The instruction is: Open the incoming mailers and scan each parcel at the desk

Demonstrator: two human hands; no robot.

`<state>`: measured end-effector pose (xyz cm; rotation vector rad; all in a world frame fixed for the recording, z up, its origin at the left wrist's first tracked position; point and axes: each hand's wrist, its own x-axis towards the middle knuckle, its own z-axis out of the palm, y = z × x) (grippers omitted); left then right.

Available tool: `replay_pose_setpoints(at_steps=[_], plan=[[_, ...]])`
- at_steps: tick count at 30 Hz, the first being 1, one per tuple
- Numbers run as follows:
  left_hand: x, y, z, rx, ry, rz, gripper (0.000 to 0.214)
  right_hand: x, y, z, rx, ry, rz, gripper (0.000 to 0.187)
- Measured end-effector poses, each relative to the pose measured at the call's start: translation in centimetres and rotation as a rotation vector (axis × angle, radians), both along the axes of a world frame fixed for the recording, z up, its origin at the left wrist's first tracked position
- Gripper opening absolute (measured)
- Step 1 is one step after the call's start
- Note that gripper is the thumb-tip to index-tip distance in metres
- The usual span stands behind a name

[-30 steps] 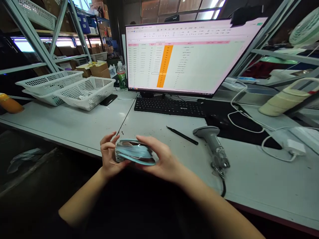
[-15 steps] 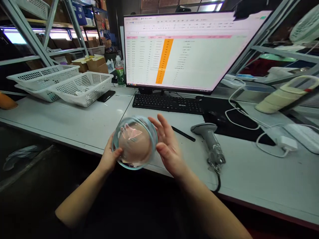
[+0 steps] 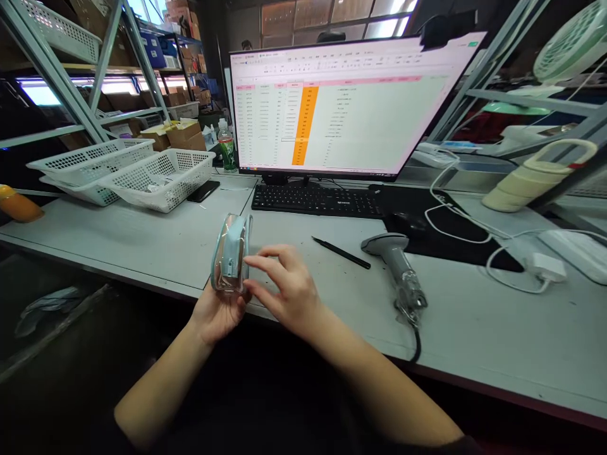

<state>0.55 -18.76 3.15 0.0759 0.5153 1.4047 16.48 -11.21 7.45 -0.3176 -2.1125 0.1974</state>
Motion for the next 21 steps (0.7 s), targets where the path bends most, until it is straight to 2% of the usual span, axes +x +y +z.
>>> replay_pose_setpoints(at_steps=[5, 10, 14, 16, 21], plan=[[1.3, 0.1, -0.7, -0.020, 0.069, 0.159, 0.039, 0.1, -0.2, 0.3, 0.268, -0.148, -0.187, 0.019], [1.6, -0.2, -2.3, -0.003, 0.193, 0.327, 0.032, 0.3, -0.3, 0.7, 0.410, -0.303, -0.232, 0.015], [1.8, -0.3, -2.6, 0.042, 0.267, 0.351, 0.049, 0.1, 0.2, 0.2, 0.418, -0.421, -0.335, 0.019], [1.9, -0.2, -2.6, 0.064, 0.309, 0.365, 0.056, -0.1, 0.9, -0.4, 0.394, -0.446, -0.343, 0.019], [2.4, -0.2, -2.7, 0.152, 0.435, 0.401, 0.066, -0.6, 3.1, -2.2, 0.201, -0.495, -0.387, 0.008]])
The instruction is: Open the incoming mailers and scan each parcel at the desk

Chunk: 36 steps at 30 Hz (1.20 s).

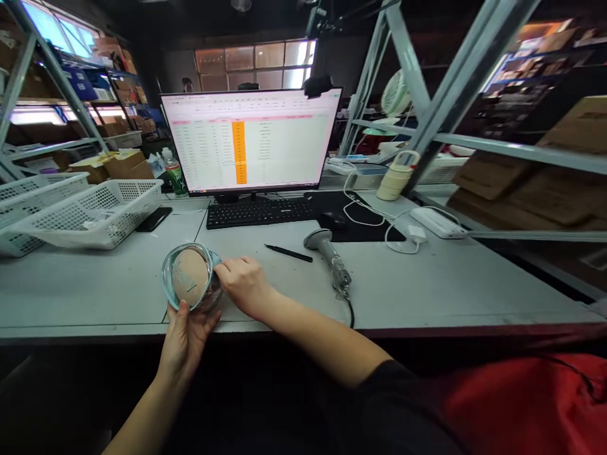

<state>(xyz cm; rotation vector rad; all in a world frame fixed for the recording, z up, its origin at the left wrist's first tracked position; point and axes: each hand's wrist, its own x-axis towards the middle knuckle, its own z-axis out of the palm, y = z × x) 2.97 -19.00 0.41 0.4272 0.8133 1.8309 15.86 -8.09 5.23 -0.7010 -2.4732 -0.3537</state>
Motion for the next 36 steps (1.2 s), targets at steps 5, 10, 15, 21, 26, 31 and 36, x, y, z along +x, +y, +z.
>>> replay_pose_setpoints(at_steps=[5, 10, 15, 21, 26, 31, 36], plan=[[0.3, -0.3, 0.0, -0.005, 0.051, 0.014, 0.063, 0.0, 0.2, 0.0, -0.084, -0.010, -0.096, 0.012], [0.1, -0.5, 0.3, -0.008, 0.019, -0.032, 0.049, 0.4, -0.2, 0.1, -0.098, 0.030, -0.057, 0.010], [0.0, -0.4, 0.2, 0.023, -0.085, -0.019, 0.048, 0.9, -0.8, 0.4, -0.114, 0.155, 0.117, 0.008], [-0.5, -0.3, -0.1, -0.040, -0.171, -0.039, 0.046, 2.0, -1.3, 1.3, -0.033, 0.185, 0.360, 0.019], [-1.0, -0.6, -0.5, -0.080, -0.102, -0.081, 0.057, 2.8, -0.9, 1.9, -0.214, 0.330, 0.255, 0.013], [-1.6, -1.9, -0.9, -0.049, 0.047, -0.261, 0.069, 4.0, 1.5, 3.5, -0.675, 0.448, 0.078, 0.011], [-3.7, -2.7, -0.6, 0.119, 0.133, -0.650, 0.089, 4.9, 3.7, 4.0, -1.331, 0.507, 0.216, 0.021]])
